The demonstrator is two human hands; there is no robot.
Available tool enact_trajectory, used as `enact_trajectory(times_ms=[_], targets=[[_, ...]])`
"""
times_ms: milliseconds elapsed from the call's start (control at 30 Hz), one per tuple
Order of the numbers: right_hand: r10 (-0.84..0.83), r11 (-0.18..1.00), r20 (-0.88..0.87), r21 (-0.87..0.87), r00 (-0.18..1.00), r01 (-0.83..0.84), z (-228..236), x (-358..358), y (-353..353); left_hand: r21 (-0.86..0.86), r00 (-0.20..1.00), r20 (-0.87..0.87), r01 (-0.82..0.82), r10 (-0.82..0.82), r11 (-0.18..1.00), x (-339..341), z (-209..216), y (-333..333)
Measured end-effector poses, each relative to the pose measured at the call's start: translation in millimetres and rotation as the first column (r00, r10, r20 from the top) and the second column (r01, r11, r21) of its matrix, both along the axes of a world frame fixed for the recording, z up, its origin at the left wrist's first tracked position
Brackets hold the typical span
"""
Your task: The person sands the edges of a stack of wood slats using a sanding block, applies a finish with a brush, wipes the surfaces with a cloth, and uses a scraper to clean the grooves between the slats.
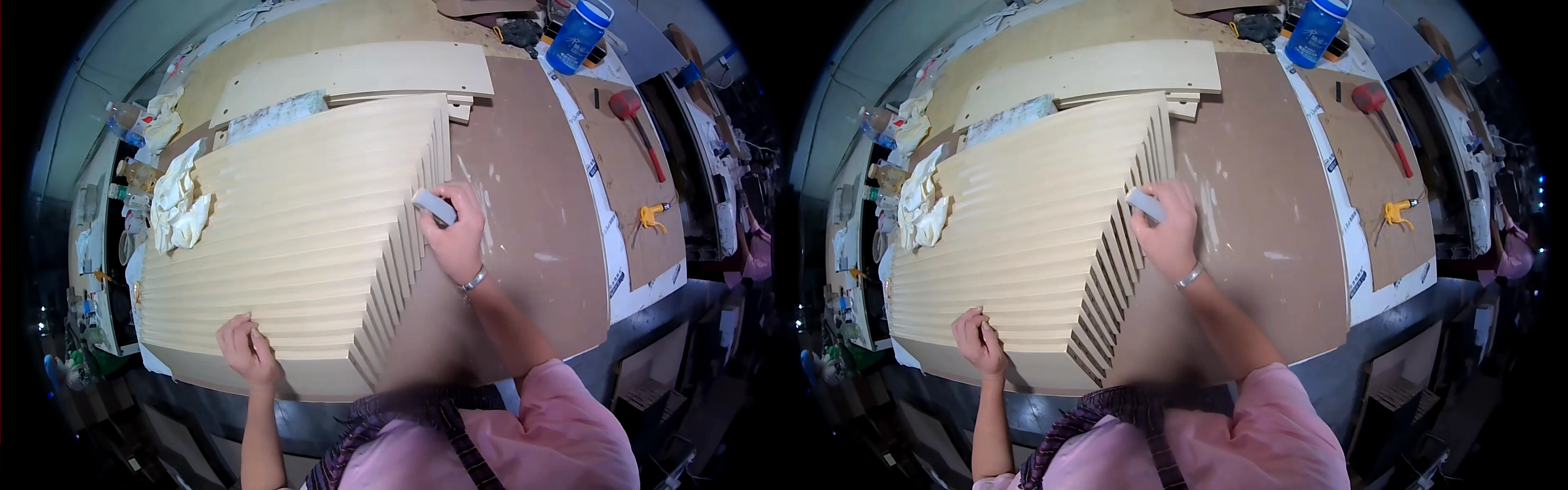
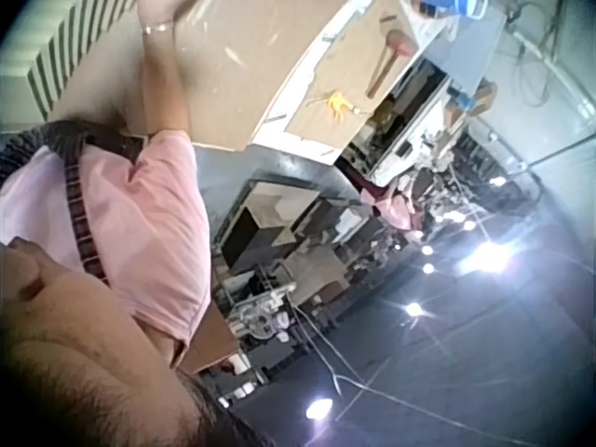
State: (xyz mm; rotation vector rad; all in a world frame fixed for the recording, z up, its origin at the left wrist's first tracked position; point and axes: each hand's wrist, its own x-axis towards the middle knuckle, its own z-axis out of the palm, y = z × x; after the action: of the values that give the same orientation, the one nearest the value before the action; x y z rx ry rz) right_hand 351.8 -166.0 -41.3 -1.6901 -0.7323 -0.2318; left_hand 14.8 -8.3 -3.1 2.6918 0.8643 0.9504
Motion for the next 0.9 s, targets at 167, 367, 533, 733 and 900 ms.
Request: enact_trajectory(times_ms=[167, 367, 533, 733, 900], targets=[[0.03, 0.998, -0.06, -0.049, 0.998, -0.033, 0.5, -4.1, -0.1, 0.028, 0.999, -0.031, 0.009, -0.008, 1.0, -5.0, -0.6, 4.3], [0.035, 0.999, 0.026, -0.022, 0.999, -0.034, 1.0, 2.1, 1.1, -0.013, 1.0, 0.005, -0.008, 0.008, 1.0, -2.4, -3.5, 1.7], [-0.038, 0.999, 0.046, 0.027, 0.998, 0.037, 4.4, 9.0, 4.0, 0.007, 1.0, -0.014, 0.002, -0.002, 1.0, -3.4, 0.0, 2.5], [-0.006, 1.0, 0.108, 0.0, 0.994, 0.006, 1.8, 14.3, 5.2, -0.001, 1.0, 0.004, -0.004, 0.004, 1.0, -1.0, 0.3, 1.7], [0.015, 1.0, 0.126, 0.025, 0.992, -0.018, 6.0, 14.2, 3.7, 0.015, 1.0, -0.002, 0.001, -0.001, 1.0, -1.7, 0.1, 2.6]])
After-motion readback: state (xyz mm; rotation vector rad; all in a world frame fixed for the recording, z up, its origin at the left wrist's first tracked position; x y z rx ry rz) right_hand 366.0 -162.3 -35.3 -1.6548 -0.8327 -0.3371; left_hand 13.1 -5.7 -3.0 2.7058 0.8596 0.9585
